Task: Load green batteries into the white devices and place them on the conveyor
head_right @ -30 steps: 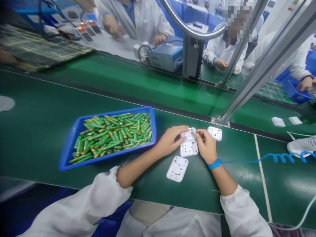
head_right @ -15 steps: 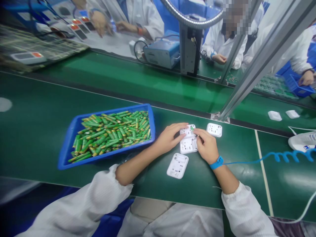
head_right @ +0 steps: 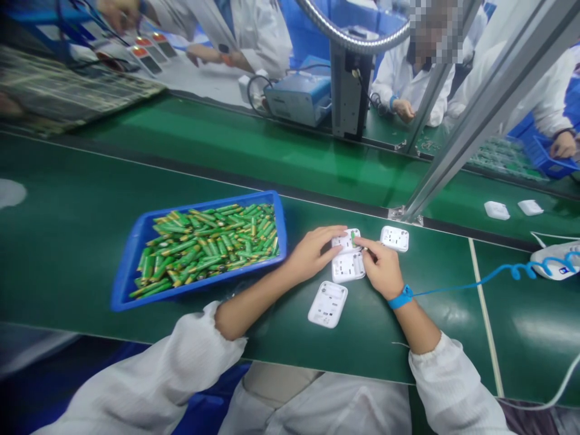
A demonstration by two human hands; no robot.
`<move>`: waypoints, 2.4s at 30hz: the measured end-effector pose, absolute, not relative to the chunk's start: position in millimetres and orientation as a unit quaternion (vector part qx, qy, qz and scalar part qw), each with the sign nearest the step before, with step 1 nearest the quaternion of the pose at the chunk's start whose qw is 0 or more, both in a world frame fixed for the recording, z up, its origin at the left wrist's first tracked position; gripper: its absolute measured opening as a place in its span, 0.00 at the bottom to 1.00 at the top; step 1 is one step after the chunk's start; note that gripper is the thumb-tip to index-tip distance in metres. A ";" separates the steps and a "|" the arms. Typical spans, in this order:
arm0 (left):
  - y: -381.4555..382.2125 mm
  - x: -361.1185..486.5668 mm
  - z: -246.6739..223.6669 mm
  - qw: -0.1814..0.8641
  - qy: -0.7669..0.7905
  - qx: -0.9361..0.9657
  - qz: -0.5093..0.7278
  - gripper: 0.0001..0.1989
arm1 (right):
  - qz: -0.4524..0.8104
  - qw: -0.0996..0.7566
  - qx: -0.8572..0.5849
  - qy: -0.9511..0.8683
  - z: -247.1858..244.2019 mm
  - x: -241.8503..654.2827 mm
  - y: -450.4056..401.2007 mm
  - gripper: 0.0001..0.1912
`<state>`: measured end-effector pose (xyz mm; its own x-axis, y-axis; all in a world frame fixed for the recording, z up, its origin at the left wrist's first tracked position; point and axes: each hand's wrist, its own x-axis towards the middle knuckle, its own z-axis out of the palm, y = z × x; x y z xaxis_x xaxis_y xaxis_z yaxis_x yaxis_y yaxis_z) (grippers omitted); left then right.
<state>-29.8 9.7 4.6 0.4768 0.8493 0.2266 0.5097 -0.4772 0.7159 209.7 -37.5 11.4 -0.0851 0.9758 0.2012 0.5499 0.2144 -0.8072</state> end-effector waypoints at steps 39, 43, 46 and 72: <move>14.0 -26.6 -8.4 0.279 0.418 0.801 0.325 0.20 | 0.149 0.415 -0.565 -0.698 13.6 192.9 -5.9 0.11; 15.8 -25.6 -11.2 0.278 0.415 0.800 0.332 0.20 | 0.141 0.367 -0.545 -0.740 13.6 196.5 -2.1 0.15; 16.0 -25.3 -11.8 0.275 0.412 0.801 0.337 0.19 | 0.133 0.336 -0.531 -0.767 12.8 201.3 -4.3 0.21; 12.1 -26.6 2.4 0.252 0.275 0.828 0.420 0.18 | 0.265 0.372 -0.542 -0.706 7.1 210.0 -24.4 0.17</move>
